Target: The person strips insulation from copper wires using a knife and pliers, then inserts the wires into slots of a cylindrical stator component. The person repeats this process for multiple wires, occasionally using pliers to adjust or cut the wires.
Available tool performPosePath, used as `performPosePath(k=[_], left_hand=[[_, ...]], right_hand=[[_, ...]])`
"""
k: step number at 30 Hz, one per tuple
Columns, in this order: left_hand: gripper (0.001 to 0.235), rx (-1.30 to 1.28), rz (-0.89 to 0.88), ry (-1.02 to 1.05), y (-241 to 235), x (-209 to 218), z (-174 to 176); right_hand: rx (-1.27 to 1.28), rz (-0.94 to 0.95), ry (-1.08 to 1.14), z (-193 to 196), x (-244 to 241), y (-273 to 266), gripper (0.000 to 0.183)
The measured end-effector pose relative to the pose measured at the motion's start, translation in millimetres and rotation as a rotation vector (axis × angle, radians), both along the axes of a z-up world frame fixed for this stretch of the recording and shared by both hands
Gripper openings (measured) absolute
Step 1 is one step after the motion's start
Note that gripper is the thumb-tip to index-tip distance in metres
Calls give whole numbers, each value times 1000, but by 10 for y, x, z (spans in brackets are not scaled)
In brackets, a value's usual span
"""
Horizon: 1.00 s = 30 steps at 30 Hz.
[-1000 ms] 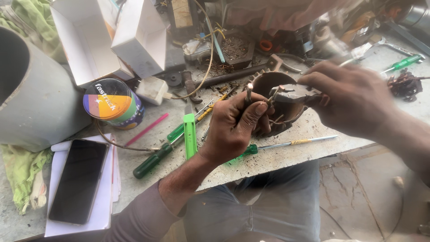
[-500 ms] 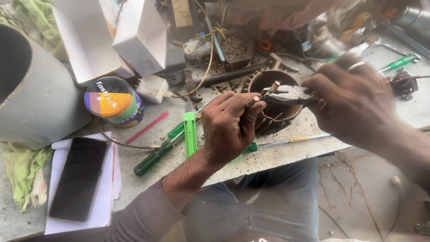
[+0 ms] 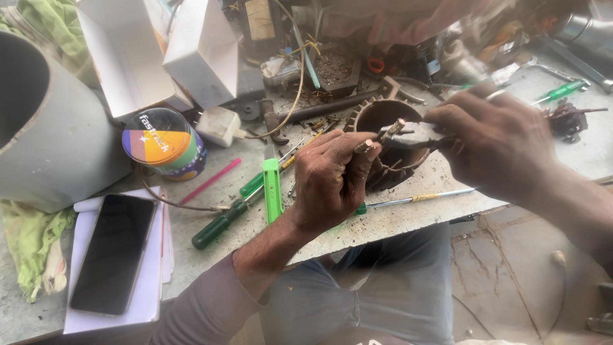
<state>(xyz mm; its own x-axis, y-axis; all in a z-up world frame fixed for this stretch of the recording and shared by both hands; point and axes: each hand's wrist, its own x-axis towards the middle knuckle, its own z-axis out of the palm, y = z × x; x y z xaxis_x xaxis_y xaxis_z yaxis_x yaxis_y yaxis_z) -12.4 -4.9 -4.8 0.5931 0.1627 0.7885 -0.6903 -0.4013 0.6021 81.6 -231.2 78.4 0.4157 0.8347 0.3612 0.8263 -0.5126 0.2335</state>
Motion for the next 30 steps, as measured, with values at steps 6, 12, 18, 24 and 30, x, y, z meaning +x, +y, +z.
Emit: performPosePath(k=[6,12,18,24,30], left_hand=[[16,4,112,-45,-10,-27,14],[16,83,230,-102,7,-56,38],[21,165,300,-99,30,-95,63],[23,229,296,-114,35,-105,65],[21,154,199,-106,35,-96,40]], right_hand=[[21,-37,-51,68,-162,121,25],[65,-100,-11,118,-286,160,33],[60,-149,79,97,-291,161,26],[19,-149,71,2,-238,80,17],[45,-92,69,-137,-160,-39,18]])
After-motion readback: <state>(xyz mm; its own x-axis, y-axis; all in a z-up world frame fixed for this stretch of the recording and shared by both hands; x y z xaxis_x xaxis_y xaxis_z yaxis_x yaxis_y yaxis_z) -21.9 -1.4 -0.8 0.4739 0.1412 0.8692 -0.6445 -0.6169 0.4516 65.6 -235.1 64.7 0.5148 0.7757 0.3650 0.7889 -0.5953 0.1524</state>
